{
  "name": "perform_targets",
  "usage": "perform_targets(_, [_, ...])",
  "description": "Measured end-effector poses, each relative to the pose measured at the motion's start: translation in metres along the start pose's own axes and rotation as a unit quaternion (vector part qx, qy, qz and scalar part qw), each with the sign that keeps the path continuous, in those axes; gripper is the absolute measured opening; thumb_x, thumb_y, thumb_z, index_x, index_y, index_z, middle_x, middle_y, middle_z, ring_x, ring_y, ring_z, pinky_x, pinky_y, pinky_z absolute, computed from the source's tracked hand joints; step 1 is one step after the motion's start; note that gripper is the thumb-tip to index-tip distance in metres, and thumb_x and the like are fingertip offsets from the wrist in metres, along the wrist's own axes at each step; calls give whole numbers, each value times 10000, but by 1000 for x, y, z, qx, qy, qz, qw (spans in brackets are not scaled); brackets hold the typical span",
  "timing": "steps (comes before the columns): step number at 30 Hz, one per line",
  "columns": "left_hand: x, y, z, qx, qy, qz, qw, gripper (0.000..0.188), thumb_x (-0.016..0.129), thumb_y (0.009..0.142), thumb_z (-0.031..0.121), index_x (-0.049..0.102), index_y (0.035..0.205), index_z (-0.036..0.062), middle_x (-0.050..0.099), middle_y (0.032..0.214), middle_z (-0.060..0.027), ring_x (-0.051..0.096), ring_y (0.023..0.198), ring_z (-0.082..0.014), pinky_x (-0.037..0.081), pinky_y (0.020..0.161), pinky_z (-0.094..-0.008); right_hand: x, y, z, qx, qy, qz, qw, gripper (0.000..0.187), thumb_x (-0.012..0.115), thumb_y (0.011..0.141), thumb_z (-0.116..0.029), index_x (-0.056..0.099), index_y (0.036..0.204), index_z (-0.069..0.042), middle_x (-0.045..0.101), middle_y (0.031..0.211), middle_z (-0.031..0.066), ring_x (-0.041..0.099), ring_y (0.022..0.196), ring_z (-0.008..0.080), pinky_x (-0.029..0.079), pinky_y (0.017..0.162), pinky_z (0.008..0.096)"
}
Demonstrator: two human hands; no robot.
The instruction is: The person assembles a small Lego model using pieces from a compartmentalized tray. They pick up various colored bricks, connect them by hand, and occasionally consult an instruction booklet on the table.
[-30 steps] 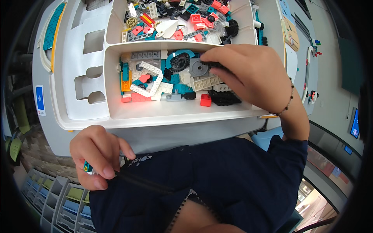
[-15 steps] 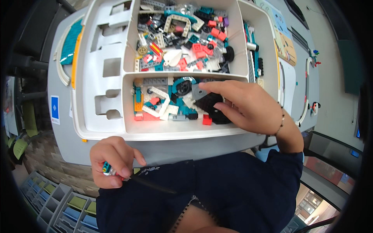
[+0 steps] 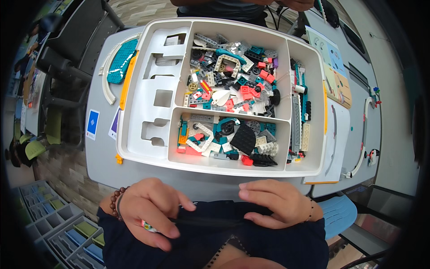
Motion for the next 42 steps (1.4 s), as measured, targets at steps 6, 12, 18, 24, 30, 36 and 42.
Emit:
perform_targets(6, [34,37,3,45,138,-99,984,164,735,667,83,617,764,22,431,657,-23,520,569,-174,375,929,-442,16,-3,-1,116,264,-15,957,659,701,694,-70,362,1258,-29,505,1107,127,556,760,131,494,659,242])
perform_targets(12, [54,53,-18,92,98,-186,973,198,698,691,28,577,843,-7,398,691,-46,535,668,-225,260,979,-452,30,-10,14,53,371,-33,926,620,696,690,-22,391,1228,-47,506,1100,138,564,878,147,497,688,251])
perform_targets(18, [64,63,-29,69,96,-196,973,222,686,730,136,586,887,14,424,819,-70,511,883,-290,286,941,-487,23,-21,8,-45,274,105,955,589,735,662,-73,425,1162,-37,556,987,159,590,856,228,504,659,293])
perform_targets(24, [50,65,-22,46,303,-159,938,395,698,698,333,591,953,51,464,950,-99,487,969,-322,214,956,-554,-6,-45,12,-34,199,170,965,447,770,585,-222,579,920,4,613,795,130,612,670,211,489,591,274])
perform_targets(30, [-12,116,36,-27,569,-132,812,298,623,720,171,552,979,41,532,880,-98,523,872,-274,328,884,-446,-75,-150,35,123,-66,554,821,387,561,730,-128,475,1049,71,566,771,146,522,617,169,432,534,288])
perform_targets(36, [-107,161,8,-74,739,-42,669,167,594,738,103,565,883,25,559,865,-80,532,810,-209,411,748,-303,-107,-197,119,388,-215,551,707,247,630,748,-129,560,940,10,558,771,28,485,634,68,375,547,192])
perform_targets(42, [-145,177,-56,-96,859,-117,489,120,628,659,121,600,768,77,552,820,-28,502,880,-195,392,771,-329,-115,-211,140,429,-241,540,683,233,635,750,-151,569,911,4,542,787,12,398,600,55,352,551,188])
Point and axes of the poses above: each hand's wrist, its own y-axis towards the middle knuckle, its own x-axis out of the palm, z = x × y, the point moved 4 cm from there along y, towards the middle knuckle
